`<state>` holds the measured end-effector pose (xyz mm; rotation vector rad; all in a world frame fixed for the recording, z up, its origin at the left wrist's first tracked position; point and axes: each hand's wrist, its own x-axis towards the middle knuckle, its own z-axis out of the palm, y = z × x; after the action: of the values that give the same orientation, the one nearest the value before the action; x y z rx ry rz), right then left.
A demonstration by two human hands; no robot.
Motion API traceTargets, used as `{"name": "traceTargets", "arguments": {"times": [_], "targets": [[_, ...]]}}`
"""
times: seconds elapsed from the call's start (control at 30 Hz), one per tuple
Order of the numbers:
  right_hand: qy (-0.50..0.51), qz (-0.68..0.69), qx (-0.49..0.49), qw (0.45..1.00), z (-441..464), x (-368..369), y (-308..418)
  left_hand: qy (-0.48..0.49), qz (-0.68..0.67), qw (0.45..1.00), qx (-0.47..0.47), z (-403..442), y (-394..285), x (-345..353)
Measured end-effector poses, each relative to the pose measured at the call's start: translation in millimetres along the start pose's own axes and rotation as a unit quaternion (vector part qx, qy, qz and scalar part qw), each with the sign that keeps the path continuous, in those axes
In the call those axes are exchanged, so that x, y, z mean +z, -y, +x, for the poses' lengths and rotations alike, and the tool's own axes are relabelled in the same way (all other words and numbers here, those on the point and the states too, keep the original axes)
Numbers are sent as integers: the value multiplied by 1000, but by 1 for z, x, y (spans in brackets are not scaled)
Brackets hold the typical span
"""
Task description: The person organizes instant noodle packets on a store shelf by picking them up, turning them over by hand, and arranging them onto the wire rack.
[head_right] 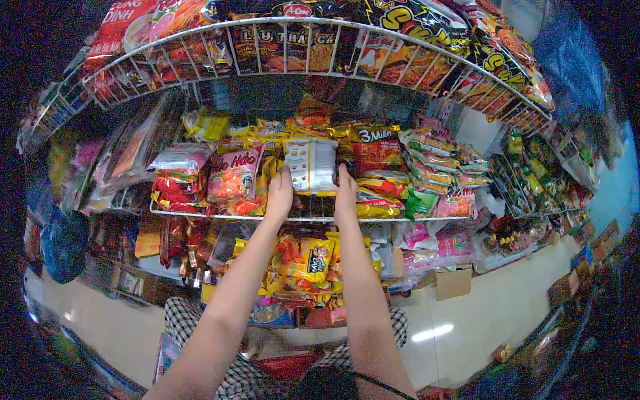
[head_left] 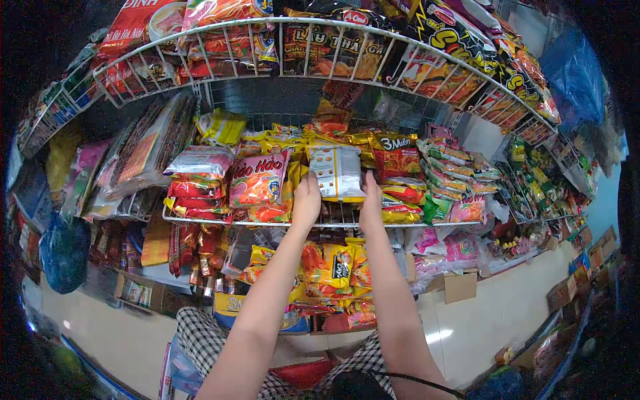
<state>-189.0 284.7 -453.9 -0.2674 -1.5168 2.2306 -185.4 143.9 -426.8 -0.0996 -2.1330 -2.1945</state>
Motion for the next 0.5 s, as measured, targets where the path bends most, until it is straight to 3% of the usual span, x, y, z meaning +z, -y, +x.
{"name": "traceTargets", "arguments": {"times": [0.23,0.33,0.4,0.43,0.5], "targets": [[-1,32,-8,999,18,-8,-20,-35,103,989,96,9,17,2],[29,25,-25,999,20,-9,-16,-77,128,971,185,16,25,5],[46,13,-41,998,4,-4,-6,21,-77,997,6,-2,3,4],[62,83,-79,992,-12,2,5,-4,-48,994,100,-13,-9,2],[80,148,-116,979,-44,10,30,-22,-62,987,144,-16,-6,1]]}}
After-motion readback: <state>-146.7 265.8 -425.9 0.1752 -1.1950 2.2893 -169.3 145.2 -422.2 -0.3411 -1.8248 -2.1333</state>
